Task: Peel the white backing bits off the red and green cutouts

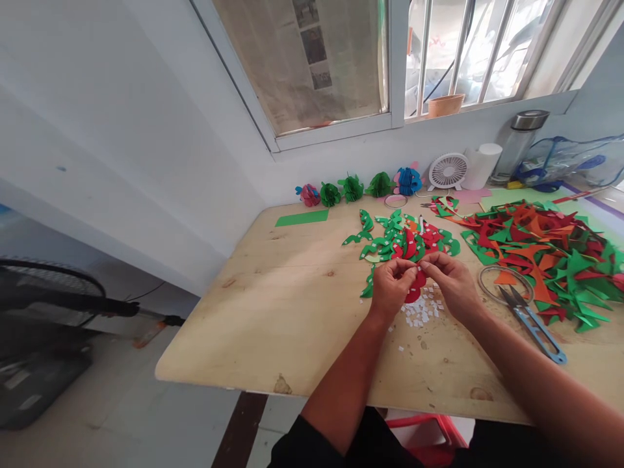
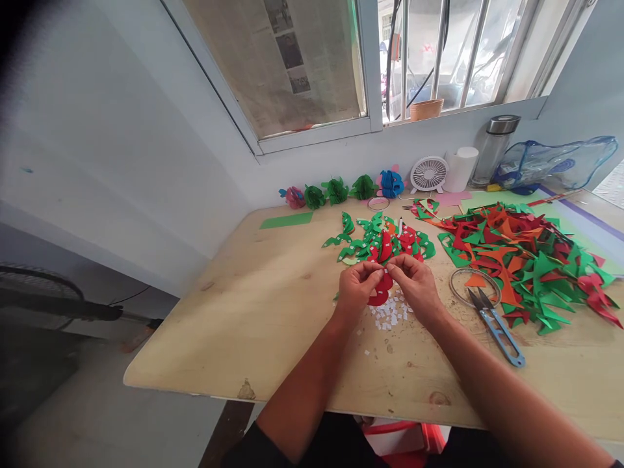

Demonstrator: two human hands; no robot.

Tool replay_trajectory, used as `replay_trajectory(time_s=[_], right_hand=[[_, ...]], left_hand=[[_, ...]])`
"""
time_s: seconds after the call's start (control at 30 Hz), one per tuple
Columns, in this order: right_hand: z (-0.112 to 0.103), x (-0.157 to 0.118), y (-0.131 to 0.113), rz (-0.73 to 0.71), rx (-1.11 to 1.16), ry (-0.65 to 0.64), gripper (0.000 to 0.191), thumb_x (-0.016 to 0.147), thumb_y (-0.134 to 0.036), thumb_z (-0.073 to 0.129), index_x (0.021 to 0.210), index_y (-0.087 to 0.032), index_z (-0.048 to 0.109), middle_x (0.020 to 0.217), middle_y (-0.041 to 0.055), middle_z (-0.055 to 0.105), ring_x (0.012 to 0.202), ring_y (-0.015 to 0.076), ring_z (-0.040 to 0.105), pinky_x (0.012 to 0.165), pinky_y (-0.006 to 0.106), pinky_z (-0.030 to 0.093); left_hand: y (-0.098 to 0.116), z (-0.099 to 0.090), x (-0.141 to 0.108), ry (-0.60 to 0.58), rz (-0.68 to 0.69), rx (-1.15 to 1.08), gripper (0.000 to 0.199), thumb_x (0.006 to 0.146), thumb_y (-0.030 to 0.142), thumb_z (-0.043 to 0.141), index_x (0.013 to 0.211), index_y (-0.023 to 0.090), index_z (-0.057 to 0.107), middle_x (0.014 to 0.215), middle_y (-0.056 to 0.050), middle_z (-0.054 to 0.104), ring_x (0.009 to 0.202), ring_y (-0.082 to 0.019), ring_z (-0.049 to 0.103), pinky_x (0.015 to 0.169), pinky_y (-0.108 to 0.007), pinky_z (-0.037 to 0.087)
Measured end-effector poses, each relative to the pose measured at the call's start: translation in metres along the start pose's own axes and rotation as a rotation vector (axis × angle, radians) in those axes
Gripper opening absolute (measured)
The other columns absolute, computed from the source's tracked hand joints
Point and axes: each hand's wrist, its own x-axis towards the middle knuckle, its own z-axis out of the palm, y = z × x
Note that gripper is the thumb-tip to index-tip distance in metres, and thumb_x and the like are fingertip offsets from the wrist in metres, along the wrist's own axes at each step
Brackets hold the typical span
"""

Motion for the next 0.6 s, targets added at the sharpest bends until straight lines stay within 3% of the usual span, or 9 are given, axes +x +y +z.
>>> replay_trajectory(time_s=[0.4,0.6], right_hand=[[-0.0009,0.0018,0.0016,-0.001,0.024,0.002,0.025,0.072,-0.043,0.063,0.073,-0.019,0.057,0.063,-0.0005,0.055,0.058,0.0131,0.050,0.055,0.026,0.041],[-0.0002,0.0012,0.0020,0.020,0.017,0.025,0.024,0.072,-0.042,0.063,0.077,-0.019,0.060,0.065,0.0000,0.057,0.060,0.0129,0.050,0.057,0.025,0.041]], left_hand=[[-0.0005,-0.0005,0.0006,-0.068,-0.092,-0.050,0.014,0.062,0.026,0.066,0.065,0.012,0.066,0.057,-0.001,0.063,0.048,-0.008,0.052,0.049,-0.019,0.042],[-0.0011,-0.0011,0.0010,-0.006,-0.048,0.008,0.010,0.064,0.022,0.063,0.066,0.012,0.065,0.058,0.000,0.061,0.049,-0.008,0.052,0.050,-0.019,0.042]])
